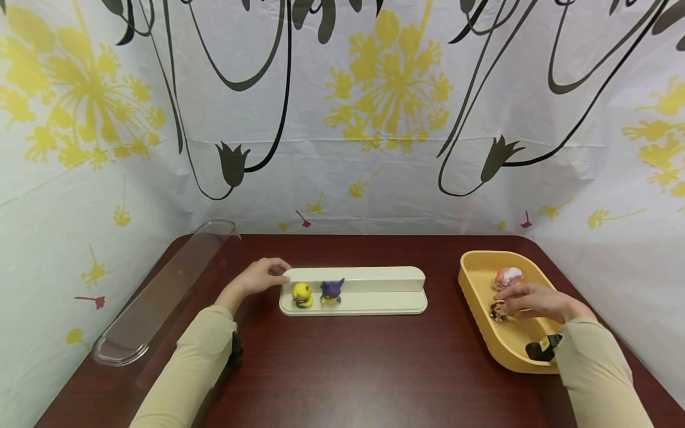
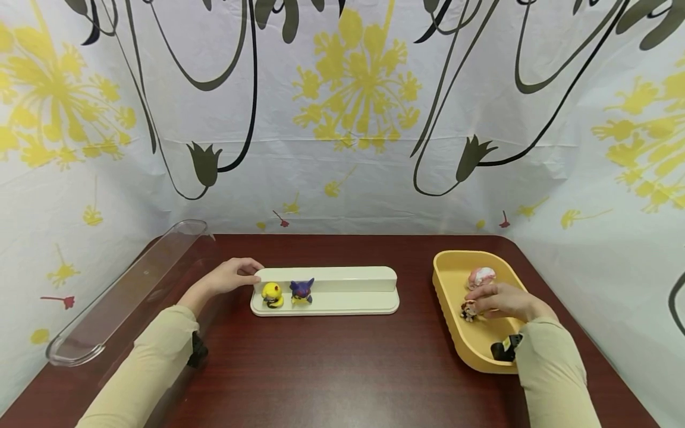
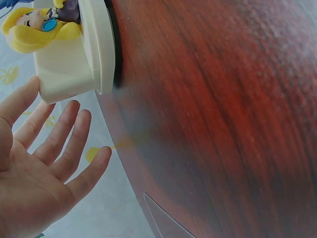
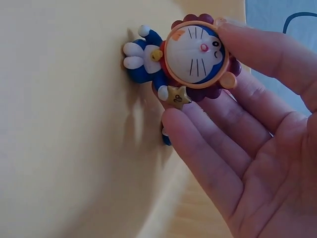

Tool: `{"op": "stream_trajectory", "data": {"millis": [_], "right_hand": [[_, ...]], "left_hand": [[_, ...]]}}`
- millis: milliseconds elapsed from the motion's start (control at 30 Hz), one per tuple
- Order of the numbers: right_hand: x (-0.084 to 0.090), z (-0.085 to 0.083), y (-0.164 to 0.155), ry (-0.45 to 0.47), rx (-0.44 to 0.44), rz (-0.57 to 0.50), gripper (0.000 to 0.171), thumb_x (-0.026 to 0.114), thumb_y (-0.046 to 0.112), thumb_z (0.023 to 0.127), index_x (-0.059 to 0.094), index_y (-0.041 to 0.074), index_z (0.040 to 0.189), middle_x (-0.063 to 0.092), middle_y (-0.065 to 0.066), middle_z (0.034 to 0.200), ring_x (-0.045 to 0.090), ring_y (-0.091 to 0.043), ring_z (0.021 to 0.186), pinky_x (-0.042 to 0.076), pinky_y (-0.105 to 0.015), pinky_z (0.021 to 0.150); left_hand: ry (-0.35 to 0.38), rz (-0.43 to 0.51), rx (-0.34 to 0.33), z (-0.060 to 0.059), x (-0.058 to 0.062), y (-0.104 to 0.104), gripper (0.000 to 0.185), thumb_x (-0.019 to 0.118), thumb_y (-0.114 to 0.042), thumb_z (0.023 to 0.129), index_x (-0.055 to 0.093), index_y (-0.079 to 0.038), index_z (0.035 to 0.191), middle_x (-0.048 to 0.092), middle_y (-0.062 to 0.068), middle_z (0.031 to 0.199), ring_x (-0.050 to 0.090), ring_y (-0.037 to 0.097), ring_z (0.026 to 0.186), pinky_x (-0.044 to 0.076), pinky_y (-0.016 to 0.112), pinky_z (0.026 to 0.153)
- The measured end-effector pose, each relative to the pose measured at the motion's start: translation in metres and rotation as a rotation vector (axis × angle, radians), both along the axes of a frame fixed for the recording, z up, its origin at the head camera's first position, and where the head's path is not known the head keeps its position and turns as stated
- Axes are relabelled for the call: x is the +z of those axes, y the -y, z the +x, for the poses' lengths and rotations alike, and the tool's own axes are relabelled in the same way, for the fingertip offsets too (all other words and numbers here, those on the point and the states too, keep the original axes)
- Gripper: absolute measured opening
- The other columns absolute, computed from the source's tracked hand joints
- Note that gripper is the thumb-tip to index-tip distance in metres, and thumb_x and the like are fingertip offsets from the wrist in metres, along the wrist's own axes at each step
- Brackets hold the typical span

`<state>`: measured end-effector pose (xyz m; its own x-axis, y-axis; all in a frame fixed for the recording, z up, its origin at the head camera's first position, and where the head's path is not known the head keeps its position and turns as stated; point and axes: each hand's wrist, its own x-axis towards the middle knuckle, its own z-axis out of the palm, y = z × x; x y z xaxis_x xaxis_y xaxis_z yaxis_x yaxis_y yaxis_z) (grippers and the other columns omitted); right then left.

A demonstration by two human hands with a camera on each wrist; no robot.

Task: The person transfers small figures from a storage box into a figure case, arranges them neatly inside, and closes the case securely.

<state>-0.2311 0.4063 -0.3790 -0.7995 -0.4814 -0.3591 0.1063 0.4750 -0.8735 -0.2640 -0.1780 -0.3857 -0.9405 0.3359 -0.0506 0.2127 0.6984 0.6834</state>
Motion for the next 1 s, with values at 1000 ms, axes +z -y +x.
{"op": "stream_trajectory", "data": {"millis": [1000], "right_hand": [[0.042, -0.004, 0.015, -0.169, -0.043, 0.094, 0.037, 0.058, 0.011, 0.085, 0.048, -0.014, 0.111, 0.06, -0.008, 0.101, 0.057, -0.014, 0.087, 0.045, -0.037, 0.077]], "left_hand": [[-0.008, 0.0, -0.025, 0.0, 0.003, 0.0, 0.024, 0.062, -0.02, 0.083, 0.061, -0.005, 0.103, 0.059, 0.007, 0.095, 0.054, 0.023, 0.09, 0.042, 0.039, 0.074]]}}
